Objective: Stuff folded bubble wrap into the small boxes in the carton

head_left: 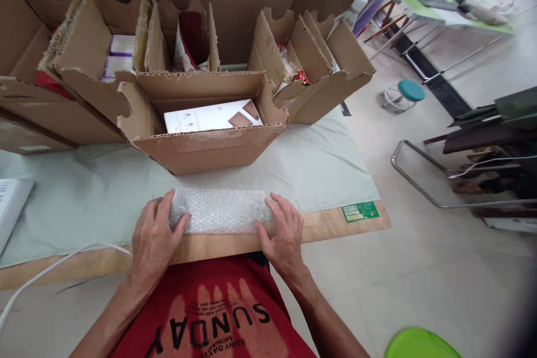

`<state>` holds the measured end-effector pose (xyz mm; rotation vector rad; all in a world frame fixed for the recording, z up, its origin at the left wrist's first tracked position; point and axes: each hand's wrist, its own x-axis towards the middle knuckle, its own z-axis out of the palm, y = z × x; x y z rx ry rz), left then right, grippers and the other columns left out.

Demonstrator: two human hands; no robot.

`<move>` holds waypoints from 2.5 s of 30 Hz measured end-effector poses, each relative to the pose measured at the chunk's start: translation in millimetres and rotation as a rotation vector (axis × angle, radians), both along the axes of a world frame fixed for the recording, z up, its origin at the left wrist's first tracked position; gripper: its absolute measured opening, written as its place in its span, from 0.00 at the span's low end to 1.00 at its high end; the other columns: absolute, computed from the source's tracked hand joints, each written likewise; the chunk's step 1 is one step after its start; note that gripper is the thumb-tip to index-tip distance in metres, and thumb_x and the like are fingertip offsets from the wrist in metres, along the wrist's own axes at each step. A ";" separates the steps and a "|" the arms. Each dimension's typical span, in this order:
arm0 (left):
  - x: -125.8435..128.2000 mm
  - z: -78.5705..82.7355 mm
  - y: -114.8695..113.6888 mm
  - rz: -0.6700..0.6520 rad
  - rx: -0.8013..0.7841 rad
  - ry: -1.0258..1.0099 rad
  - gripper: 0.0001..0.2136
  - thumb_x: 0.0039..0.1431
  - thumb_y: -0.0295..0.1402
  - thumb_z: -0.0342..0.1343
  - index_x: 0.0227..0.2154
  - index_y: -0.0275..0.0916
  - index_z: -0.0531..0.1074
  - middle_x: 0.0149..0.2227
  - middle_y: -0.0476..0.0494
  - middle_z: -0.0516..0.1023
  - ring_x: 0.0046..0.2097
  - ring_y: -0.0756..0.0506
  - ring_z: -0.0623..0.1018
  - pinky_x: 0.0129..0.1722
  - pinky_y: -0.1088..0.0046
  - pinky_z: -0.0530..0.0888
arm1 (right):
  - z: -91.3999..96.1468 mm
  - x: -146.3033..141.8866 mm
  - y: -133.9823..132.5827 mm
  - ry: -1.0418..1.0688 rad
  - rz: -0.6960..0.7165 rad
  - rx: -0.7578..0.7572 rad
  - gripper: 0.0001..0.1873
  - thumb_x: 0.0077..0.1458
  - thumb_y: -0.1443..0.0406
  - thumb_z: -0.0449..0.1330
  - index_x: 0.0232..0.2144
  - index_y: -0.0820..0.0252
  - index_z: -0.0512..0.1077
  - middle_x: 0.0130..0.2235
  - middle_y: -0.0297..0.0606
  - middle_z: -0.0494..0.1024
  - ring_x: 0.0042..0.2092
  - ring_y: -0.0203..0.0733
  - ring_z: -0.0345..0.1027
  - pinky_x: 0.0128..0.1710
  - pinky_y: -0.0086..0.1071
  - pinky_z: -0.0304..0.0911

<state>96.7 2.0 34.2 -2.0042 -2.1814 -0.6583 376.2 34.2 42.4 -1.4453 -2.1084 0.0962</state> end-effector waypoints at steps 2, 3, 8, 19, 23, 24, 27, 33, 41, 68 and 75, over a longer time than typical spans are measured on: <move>1.4 6.3 1.1 -0.049 0.099 0.035 0.19 0.66 0.36 0.57 0.56 0.32 0.71 0.47 0.30 0.77 0.46 0.37 0.77 0.45 0.61 0.74 | 10.2 -8.1 1.0 -0.004 0.076 -0.010 0.17 0.64 0.68 0.57 0.54 0.56 0.69 0.58 0.48 0.75 0.60 0.55 0.66 0.56 0.48 0.59; 2.5 9.3 1.5 -0.081 0.142 0.043 0.17 0.66 0.34 0.58 0.55 0.33 0.72 0.48 0.30 0.76 0.46 0.37 0.76 0.47 0.60 0.73 | 13.8 -12.7 2.1 -0.007 0.119 -0.027 0.14 0.64 0.69 0.57 0.52 0.55 0.70 0.57 0.46 0.76 0.59 0.53 0.67 0.55 0.47 0.59; 7.9 13.4 4.2 -0.324 0.106 0.061 0.09 0.64 0.27 0.59 0.47 0.39 0.75 0.42 0.39 0.78 0.42 0.40 0.75 0.42 0.63 0.70 | 7.7 -27.4 8.2 -0.098 0.273 -0.164 0.12 0.64 0.67 0.59 0.49 0.56 0.74 0.59 0.44 0.77 0.60 0.53 0.67 0.53 0.46 0.58; -3.5 2.3 2.3 -0.299 0.067 -0.046 0.09 0.66 0.28 0.56 0.47 0.38 0.76 0.43 0.38 0.77 0.44 0.41 0.75 0.44 0.63 0.71 | -4.0 18.3 28.1 -0.112 0.185 -0.160 0.13 0.68 0.66 0.55 0.51 0.56 0.75 0.56 0.44 0.79 0.57 0.51 0.69 0.54 0.45 0.60; -11.6 2.4 -2.7 -0.052 0.064 0.014 0.15 0.67 0.38 0.55 0.49 0.33 0.75 0.42 0.35 0.75 0.44 0.37 0.75 0.44 0.59 0.73 | 2.0 15.7 48.2 -0.229 0.157 -0.218 0.19 0.65 0.63 0.59 0.56 0.60 0.72 0.60 0.49 0.75 0.59 0.57 0.67 0.54 0.48 0.61; -13.6 1.6 -3.8 -0.015 0.029 0.035 0.16 0.67 0.40 0.54 0.47 0.33 0.75 0.41 0.34 0.75 0.43 0.36 0.75 0.43 0.59 0.73 | 2.7 13.4 51.0 -0.250 0.159 -0.235 0.19 0.64 0.63 0.60 0.56 0.61 0.72 0.60 0.50 0.75 0.59 0.58 0.67 0.54 0.49 0.62; -16.3 -2.5 -5.2 0.019 -0.065 0.042 0.14 0.65 0.42 0.53 0.39 0.36 0.76 0.39 0.36 0.75 0.41 0.36 0.74 0.41 0.59 0.72 | 2.9 7.7 54.2 -0.254 0.179 -0.261 0.10 0.63 0.65 0.60 0.47 0.59 0.74 0.60 0.50 0.75 0.58 0.57 0.67 0.53 0.49 0.63; -8.6 -4.1 -2.9 -0.009 -0.075 -0.010 0.07 0.63 0.33 0.52 0.28 0.42 0.71 0.35 0.39 0.76 0.38 0.39 0.74 0.39 0.62 0.70 | 3.1 3.6 48.0 -0.127 0.194 -0.210 0.03 0.61 0.69 0.59 0.33 0.58 0.71 0.49 0.46 0.81 0.47 0.50 0.73 0.45 0.42 0.64; -10.3 5.3 10.5 0.059 -0.057 -0.041 0.07 0.63 0.31 0.51 0.28 0.42 0.70 0.28 0.47 0.78 0.31 0.43 0.77 0.37 0.65 0.68 | 5.1 1.0 26.1 0.027 0.130 -0.395 0.08 0.62 0.65 0.58 0.44 0.57 0.73 0.26 0.31 0.77 0.28 0.42 0.72 0.30 0.33 0.64; -8.0 88.7 92.2 -0.001 0.413 -0.242 0.06 0.61 0.32 0.62 0.40 0.41 0.72 0.62 0.33 0.69 0.63 0.31 0.71 0.59 0.43 0.71 | 174.4 -170.3 226.8 -0.644 1.038 -0.292 0.08 0.64 0.61 0.64 0.41 0.56 0.81 0.38 0.35 0.82 0.40 0.42 0.75 0.39 0.34 0.64; -4.9 86.5 92.6 0.013 0.396 -0.230 0.05 0.61 0.32 0.62 0.39 0.41 0.73 0.61 0.34 0.70 0.63 0.30 0.70 0.59 0.42 0.71 | 168.8 -165.8 234.2 -0.645 1.035 -0.325 0.12 0.65 0.61 0.63 0.47 0.55 0.81 0.45 0.36 0.84 0.45 0.45 0.78 0.45 0.37 0.68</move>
